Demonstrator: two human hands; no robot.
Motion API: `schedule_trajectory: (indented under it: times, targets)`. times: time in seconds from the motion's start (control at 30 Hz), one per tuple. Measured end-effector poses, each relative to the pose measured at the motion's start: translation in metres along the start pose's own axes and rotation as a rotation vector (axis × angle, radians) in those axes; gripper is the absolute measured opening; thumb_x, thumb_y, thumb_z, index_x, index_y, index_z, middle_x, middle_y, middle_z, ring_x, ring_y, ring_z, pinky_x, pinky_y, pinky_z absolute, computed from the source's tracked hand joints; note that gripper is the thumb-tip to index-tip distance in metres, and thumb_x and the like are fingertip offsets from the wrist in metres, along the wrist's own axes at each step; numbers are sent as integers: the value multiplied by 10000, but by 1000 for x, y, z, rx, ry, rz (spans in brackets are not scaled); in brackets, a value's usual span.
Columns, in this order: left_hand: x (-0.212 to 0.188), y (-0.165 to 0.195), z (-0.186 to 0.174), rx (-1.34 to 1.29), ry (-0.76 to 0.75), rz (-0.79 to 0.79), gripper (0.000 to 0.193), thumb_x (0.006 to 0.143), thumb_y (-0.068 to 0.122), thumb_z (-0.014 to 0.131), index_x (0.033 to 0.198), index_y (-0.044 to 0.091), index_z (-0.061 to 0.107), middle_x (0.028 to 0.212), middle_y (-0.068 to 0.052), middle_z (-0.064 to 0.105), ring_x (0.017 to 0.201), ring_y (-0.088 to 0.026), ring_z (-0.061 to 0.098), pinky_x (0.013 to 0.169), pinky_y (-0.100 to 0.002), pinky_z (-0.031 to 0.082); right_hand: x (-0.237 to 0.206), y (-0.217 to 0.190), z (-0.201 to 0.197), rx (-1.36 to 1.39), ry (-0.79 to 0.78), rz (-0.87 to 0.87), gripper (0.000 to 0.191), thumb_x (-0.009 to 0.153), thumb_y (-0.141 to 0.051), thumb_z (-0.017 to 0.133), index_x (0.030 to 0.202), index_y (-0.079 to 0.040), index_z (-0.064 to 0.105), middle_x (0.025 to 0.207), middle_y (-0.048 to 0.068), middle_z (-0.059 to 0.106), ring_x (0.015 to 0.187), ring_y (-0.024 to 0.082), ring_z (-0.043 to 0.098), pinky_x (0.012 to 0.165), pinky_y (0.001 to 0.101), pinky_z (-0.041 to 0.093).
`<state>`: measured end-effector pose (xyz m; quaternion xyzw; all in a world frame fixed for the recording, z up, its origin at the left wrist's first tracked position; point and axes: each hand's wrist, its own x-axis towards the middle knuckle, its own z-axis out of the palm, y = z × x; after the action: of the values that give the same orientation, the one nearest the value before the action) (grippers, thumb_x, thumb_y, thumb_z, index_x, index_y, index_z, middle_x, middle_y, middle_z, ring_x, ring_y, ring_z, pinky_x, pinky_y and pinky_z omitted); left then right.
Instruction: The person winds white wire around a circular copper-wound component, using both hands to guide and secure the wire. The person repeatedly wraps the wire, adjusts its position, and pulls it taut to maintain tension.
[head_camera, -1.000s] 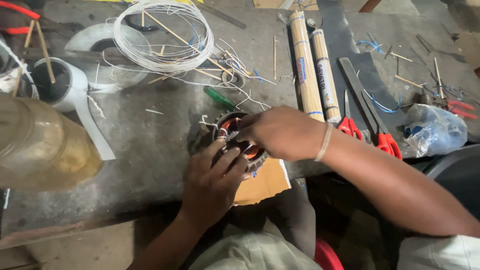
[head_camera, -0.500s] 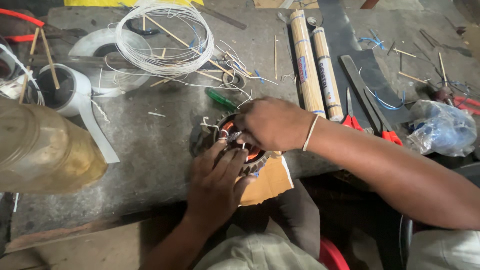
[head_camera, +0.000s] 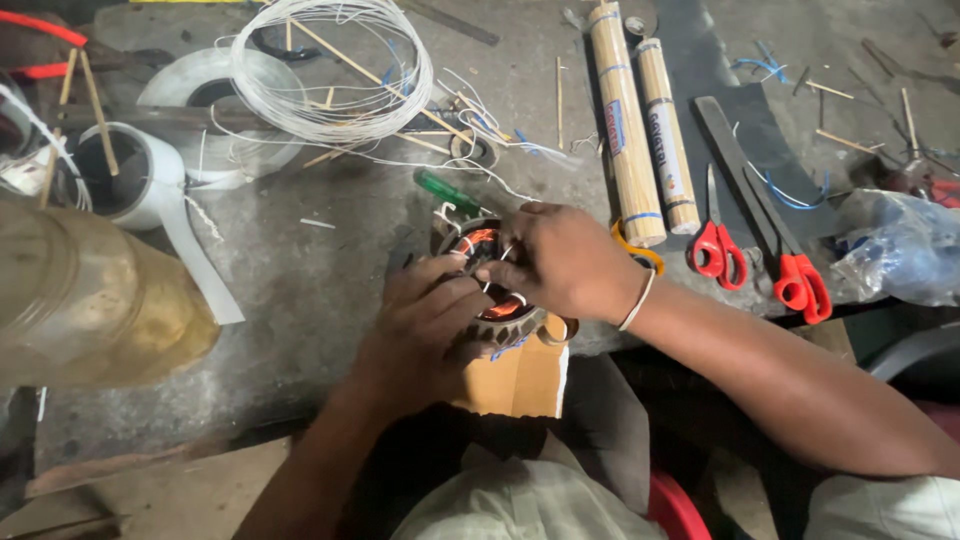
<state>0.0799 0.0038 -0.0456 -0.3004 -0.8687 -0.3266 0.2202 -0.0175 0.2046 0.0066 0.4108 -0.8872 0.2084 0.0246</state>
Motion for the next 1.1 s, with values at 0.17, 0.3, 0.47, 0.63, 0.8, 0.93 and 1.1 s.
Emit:
schedule_trajectory:
  times: [0.17, 0.3, 0.47, 0.63, 0.8, 0.93, 1.1]
  targets:
    - [-10, 15, 14, 156, 29, -102, 488, 815, 258, 789, 1230, 68, 617, 1290, -91, 582, 1369, -315, 459, 1147, -581, 353, 5, 0, 3, 46, -24, 186, 411, 826, -377, 841, 788, -24, 633, 762, 173, 641, 739, 411, 636, 660, 489, 488]
    - [-12, 16, 23, 81, 29, -154, 468, 823, 250, 783, 1226, 92, 608, 1292, -74, 592, 1397, -310, 447, 1102, -551, 317, -5, 2, 21, 103, 159, 173, 361, 813, -312, 849, 807, -22, 634, 760, 167, 620, 731, 408, 620, 646, 492, 470]
    - [-2, 14, 9, 19, -22, -157, 625, 787, 341, 814, 1307, 91, 573, 1319, -72, 598, 1387, -324, 439, 1121, -553, 293, -7, 3, 27, 110, 228, 219, 366, 807, -296, 853, 792, -13, 622, 747, 165, 602, 698, 396, 601, 621, 486, 454]
    - [1, 20, -2, -42, -18, -158, 796, 778, 324, 823, 1414, -24, 493, 1397, -161, 580, 1382, -359, 455, 1116, -525, 331, -7, -10, -5, 252, 173, 103, 351, 858, -252, 814, 765, 2, 590, 701, 156, 596, 681, 349, 599, 636, 442, 469]
    - [-3, 21, 3, 42, -21, -172, 543, 776, 217, 814, 1248, 29, 624, 1335, -128, 635, 1395, -334, 477, 1130, -512, 338, -61, -37, -30, 278, 5, 162, 119, 910, -132, 648, 865, -26, 679, 788, 147, 676, 736, 324, 670, 661, 405, 528]
    - [-7, 20, 9, 4, 32, -176, 500, 793, 236, 814, 1236, 60, 663, 1293, -94, 657, 1383, -328, 477, 1128, -528, 326, -96, -62, -27, 106, 58, 72, 101, 906, -118, 669, 925, -22, 699, 864, 146, 704, 787, 349, 679, 687, 426, 543]
    - [-11, 17, 13, 47, 55, -147, 444, 837, 221, 773, 1258, 110, 685, 1326, -64, 667, 1420, -333, 470, 1143, -539, 314, -125, -82, -23, 293, 57, -20, 174, 809, -77, 717, 977, -51, 751, 862, 77, 709, 787, 256, 722, 703, 375, 583]
